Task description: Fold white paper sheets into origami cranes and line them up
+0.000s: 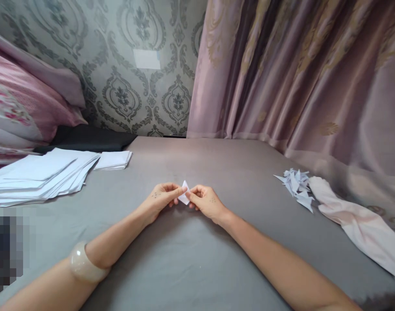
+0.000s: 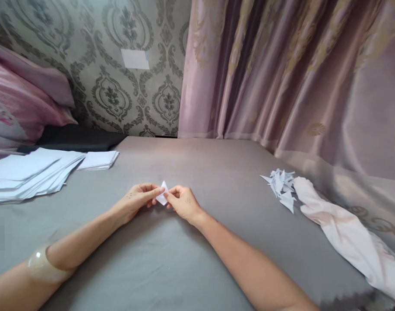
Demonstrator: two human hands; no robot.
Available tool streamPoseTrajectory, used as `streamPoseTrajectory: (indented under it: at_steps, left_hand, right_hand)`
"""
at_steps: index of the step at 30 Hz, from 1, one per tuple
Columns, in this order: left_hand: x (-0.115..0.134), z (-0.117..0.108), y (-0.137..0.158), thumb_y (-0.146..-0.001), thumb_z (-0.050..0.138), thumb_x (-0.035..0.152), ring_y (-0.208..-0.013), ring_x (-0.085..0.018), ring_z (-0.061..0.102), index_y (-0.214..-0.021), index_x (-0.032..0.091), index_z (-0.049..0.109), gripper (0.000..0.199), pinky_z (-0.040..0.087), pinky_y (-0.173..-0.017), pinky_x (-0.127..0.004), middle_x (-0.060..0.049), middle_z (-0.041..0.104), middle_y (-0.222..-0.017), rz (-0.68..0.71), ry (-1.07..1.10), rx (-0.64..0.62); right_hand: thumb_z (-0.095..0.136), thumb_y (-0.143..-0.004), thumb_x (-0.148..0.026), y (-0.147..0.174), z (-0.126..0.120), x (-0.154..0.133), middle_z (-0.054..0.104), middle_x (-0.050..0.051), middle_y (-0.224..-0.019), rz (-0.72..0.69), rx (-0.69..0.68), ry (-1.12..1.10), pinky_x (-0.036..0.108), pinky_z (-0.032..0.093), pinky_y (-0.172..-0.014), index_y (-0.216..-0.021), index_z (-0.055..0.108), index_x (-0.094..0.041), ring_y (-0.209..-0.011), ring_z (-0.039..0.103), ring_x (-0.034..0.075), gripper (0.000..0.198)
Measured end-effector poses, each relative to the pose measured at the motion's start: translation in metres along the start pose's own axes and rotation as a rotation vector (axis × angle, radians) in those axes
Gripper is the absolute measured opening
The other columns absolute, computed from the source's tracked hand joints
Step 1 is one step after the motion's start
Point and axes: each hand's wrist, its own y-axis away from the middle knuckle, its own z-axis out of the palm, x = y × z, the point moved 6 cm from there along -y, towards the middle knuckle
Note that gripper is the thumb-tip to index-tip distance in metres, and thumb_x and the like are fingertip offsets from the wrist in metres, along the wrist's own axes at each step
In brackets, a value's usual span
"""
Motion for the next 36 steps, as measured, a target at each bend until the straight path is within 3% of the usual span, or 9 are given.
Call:
streamPoseTrajectory:
  at_steps: [4, 9, 13, 15, 19, 26, 30, 36]
  left_hand:
    - [-0.001, 0.004, 0.001, -0.063, 0.078, 0.047, -0.045, -0.006, 0.041, -0.067, 0.013, 0.063, 0.037, 0.025, -0.045, -0.020, 0.000, 0.058, -0.056, -0.030, 0.000, -0.067]
    - [-0.006, 0.001, -0.002, -0.063, 0.078, 0.046, -0.042, -0.005, 0.040, -0.064, 0.013, 0.060, 0.038, 0.024, -0.043, -0.020, -0.002, 0.059, -0.056, -0.027, 0.050, -0.027]
    - [-0.009, 0.001, -0.004, -0.073, 0.068, 0.048, -0.039, -0.005, 0.034, -0.062, 0.013, 0.060, 0.037, 0.020, -0.041, -0.021, 0.001, 0.049, -0.045, -0.036, -0.017, -0.064]
    - [-0.009, -0.001, -0.003, -0.076, 0.063, 0.046, -0.038, -0.006, 0.031, -0.061, 0.014, 0.060, 0.036, 0.017, -0.041, -0.021, 0.003, 0.043, -0.042, -0.024, -0.094, -0.050]
    - [0.003, -0.007, -0.001, -0.078, 0.060, 0.039, -0.044, -0.008, 0.037, -0.065, 0.015, 0.066, 0.027, 0.023, -0.044, -0.022, 0.001, 0.053, -0.051, 0.157, -0.380, 0.046]
    - [0.009, -0.011, -0.005, -0.076, 0.061, 0.027, -0.054, -0.012, 0.047, -0.074, 0.017, 0.068, 0.013, 0.031, -0.056, -0.024, -0.002, 0.060, -0.060, 0.337, -0.681, 0.098]
    - [0.006, -0.015, -0.009, -0.074, 0.063, 0.025, -0.054, -0.011, 0.046, -0.082, 0.017, 0.068, 0.012, 0.033, -0.055, -0.023, 0.000, 0.059, -0.064, 0.328, -0.595, 0.051]
    - [0.000, -0.017, -0.012, -0.071, 0.064, 0.025, -0.052, -0.008, 0.041, -0.086, 0.016, 0.071, 0.019, 0.030, -0.049, -0.020, 0.001, 0.053, -0.064, 0.238, -0.420, -0.055]
  right_hand:
    - [0.063, -0.081, -0.028, -0.002, -0.008, -0.001, 0.058, -0.003, -0.057, 0.021, 0.068, -0.032, 0.018, 0.037, -0.050, -0.074, 0.058, -0.015, -0.049, 0.050, 0.006, 0.016]
    - [0.063, -0.079, -0.031, -0.006, -0.009, -0.003, 0.062, -0.001, -0.064, -0.019, 0.062, -0.037, 0.019, 0.039, -0.051, -0.078, 0.065, -0.015, -0.056, 0.055, 0.008, 0.017]
    - [0.061, -0.078, -0.032, -0.010, -0.014, 0.003, 0.063, -0.001, -0.064, 0.003, 0.065, 0.058, 0.020, 0.037, -0.049, -0.084, 0.070, -0.014, -0.053, 0.051, 0.008, 0.020]
    - [0.059, -0.079, -0.033, -0.012, -0.016, 0.004, 0.066, 0.001, -0.067, -0.035, 0.061, 0.140, 0.022, 0.041, -0.054, -0.087, 0.072, -0.015, -0.058, 0.055, 0.010, 0.023]
    - [0.058, -0.080, -0.031, -0.016, -0.016, 0.001, 0.073, 0.005, -0.086, -0.168, 0.071, 0.347, 0.030, 0.048, -0.075, -0.087, 0.074, -0.020, -0.083, 0.065, 0.018, 0.020]
    - [0.059, -0.080, -0.029, -0.020, -0.011, -0.002, 0.068, 0.007, -0.089, -0.233, 0.142, 0.753, 0.034, 0.046, -0.077, -0.087, 0.072, -0.020, -0.077, 0.061, 0.018, 0.018]
    - [0.063, -0.076, -0.029, -0.025, -0.017, 0.004, 0.067, 0.005, -0.090, -0.214, 0.105, 0.718, 0.031, 0.045, -0.074, -0.097, 0.068, -0.019, -0.074, 0.059, 0.015, 0.024]
    - [0.063, -0.073, -0.028, -0.029, -0.021, 0.007, 0.066, 0.001, -0.084, -0.187, -0.009, 0.596, 0.027, 0.043, -0.066, -0.094, 0.069, -0.020, -0.065, 0.055, 0.012, 0.023]
